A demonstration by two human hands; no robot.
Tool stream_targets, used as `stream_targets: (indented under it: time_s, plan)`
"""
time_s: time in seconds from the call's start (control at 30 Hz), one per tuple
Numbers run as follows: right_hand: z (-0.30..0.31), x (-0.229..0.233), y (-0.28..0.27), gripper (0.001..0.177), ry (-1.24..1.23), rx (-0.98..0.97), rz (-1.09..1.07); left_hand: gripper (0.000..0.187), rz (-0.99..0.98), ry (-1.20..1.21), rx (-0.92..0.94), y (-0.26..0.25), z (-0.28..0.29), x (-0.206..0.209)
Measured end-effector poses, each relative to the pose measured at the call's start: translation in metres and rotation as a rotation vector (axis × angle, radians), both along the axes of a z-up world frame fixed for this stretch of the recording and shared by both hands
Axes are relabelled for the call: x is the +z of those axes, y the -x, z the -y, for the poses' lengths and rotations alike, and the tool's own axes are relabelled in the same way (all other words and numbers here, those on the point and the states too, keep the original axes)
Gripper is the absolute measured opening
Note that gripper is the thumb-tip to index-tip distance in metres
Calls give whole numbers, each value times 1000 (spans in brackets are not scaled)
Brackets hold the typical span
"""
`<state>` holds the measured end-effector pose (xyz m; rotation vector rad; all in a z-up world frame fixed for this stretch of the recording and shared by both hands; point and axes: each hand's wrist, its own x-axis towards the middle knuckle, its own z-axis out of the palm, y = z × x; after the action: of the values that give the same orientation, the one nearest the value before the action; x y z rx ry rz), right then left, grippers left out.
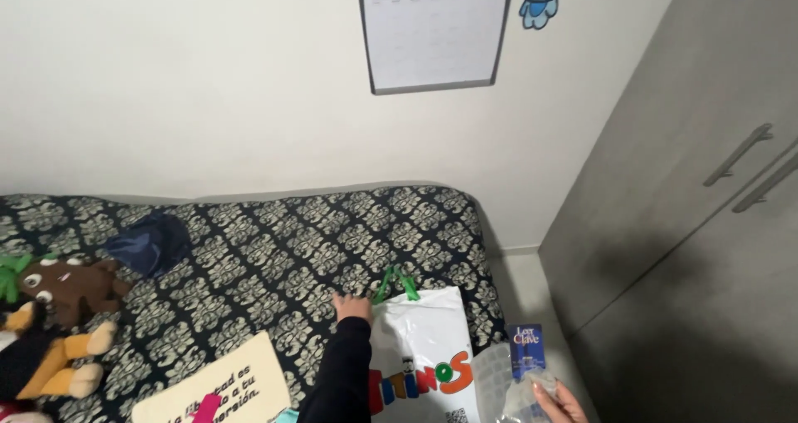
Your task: The person organizes personal items in a bedroom. They place a wallet and a small orange case on a dresser, hang a brown handbag on a wall hook, pack a tablet and a book into a white shopping bag, and hang a blue satin bag and a blue pouch on the same hook. Finally, they open a drawer and close the wardrobe doors.
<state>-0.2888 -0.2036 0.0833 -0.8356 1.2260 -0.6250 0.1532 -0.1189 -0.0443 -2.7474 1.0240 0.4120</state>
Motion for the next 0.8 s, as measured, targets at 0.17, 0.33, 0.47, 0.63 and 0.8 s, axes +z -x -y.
stream_targets:
  time_s: [0.17,0.33,0.47,0.63,0.8]
  plan:
    - [-22,49,-26,31,20,-254,-37,28,300,355,-208,-4,-4,-23]
    - [7,15,-8,30,46,-146,74,14,106,579,-252,29,-23,18]
    - [21,6,-2,30,167,-221,276,42,-181,712,-379,113,-65,129]
    - [-2,76,-5,35,269,-80,373,35,12,813,-697,180,-96,123]
    - [-6,88,-18,37,399,74,510,29,47,968,-848,252,-152,144]
